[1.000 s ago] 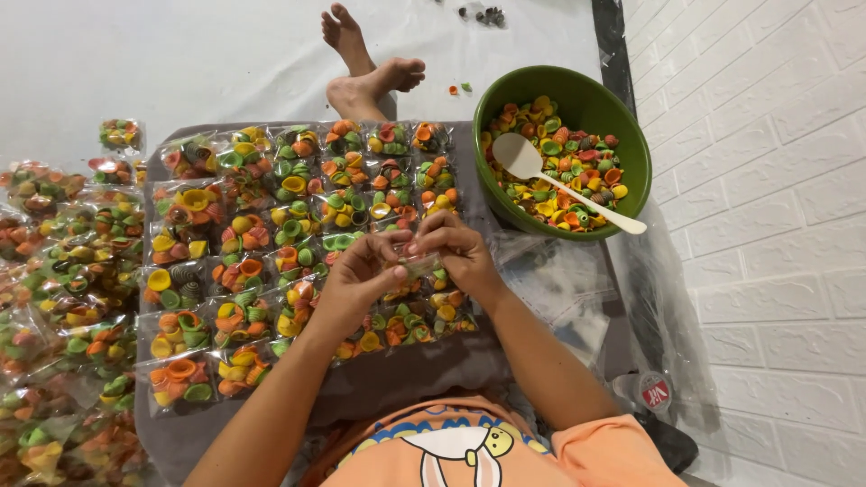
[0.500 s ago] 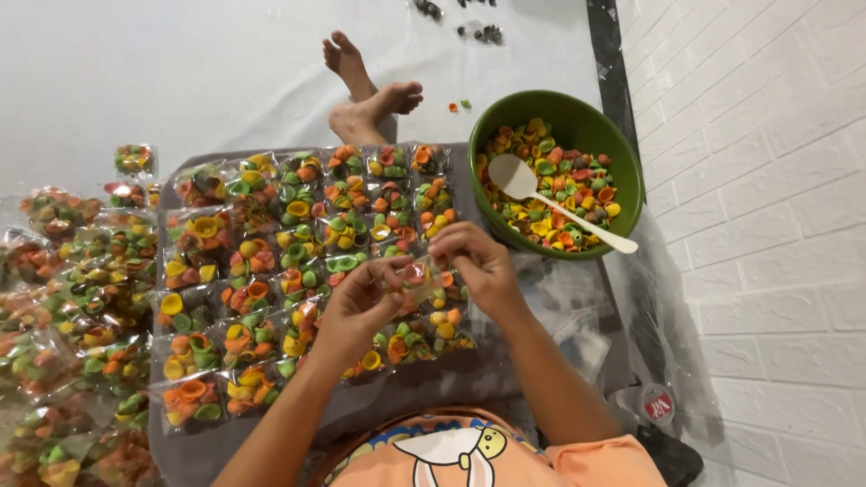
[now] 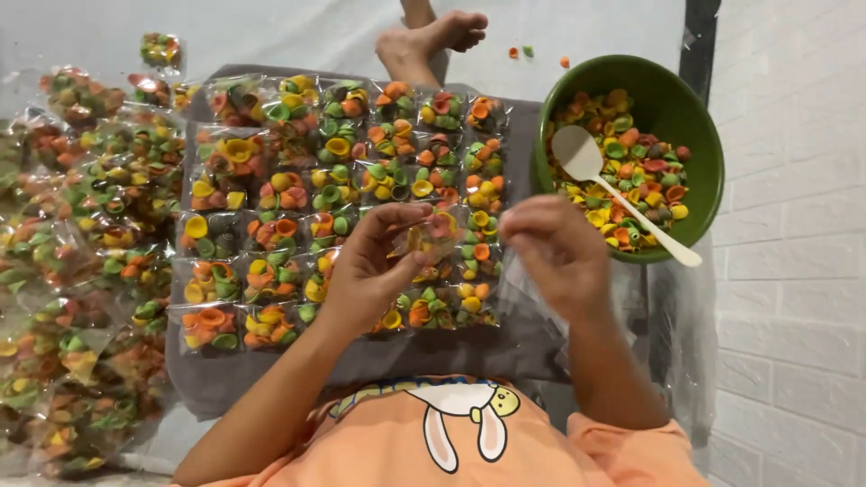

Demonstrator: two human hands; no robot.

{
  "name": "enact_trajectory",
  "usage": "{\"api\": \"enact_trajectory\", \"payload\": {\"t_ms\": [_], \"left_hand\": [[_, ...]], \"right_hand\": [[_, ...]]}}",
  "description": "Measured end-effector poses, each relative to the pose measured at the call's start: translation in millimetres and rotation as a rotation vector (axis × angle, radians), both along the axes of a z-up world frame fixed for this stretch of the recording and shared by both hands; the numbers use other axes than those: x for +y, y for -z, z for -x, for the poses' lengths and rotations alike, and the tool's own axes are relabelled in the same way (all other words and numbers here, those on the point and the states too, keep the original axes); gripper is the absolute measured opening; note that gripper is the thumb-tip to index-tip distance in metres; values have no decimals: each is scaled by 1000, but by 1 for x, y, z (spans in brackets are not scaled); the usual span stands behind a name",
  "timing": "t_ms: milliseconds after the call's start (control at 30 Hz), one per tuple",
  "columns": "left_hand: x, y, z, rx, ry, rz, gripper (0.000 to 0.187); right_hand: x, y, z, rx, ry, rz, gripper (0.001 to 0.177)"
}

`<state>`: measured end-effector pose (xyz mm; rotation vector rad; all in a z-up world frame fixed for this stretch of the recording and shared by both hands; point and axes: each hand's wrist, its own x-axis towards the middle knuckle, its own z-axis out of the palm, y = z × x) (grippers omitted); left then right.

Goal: A person is manually filling small plastic bags with colorful snacks from a green bowl using a spoon and their hands, then arranging the filled bags on a tray.

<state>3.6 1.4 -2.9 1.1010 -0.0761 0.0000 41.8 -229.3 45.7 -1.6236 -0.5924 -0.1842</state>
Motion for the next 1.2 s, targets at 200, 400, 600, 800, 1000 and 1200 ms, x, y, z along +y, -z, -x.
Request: {"api": "enact_trajectory", "payload": {"t_ms": [200,400,600,800,1000,1200], "left_hand": [[-3,-1,1,-14,-10,-44,40],[-6,-5,6,-61,-111,-265,50],[-2,-17,9,-177,-204,-480,54],[11,-20,8,-260,-139,-473,61],[18,-11,14,-276,5,-313,46],[18,-2,17,-278,70,-286,45]], "right_hand": [[46,-2,20,-413,58,390,21],[57,12,21,-493,106,476,28],[56,9,22,-340,13,390,40],[60,14,19,-268,-33,377,43],[73,20,20,-55,87,311,56],[59,46,25,128,204,315,45]]}}
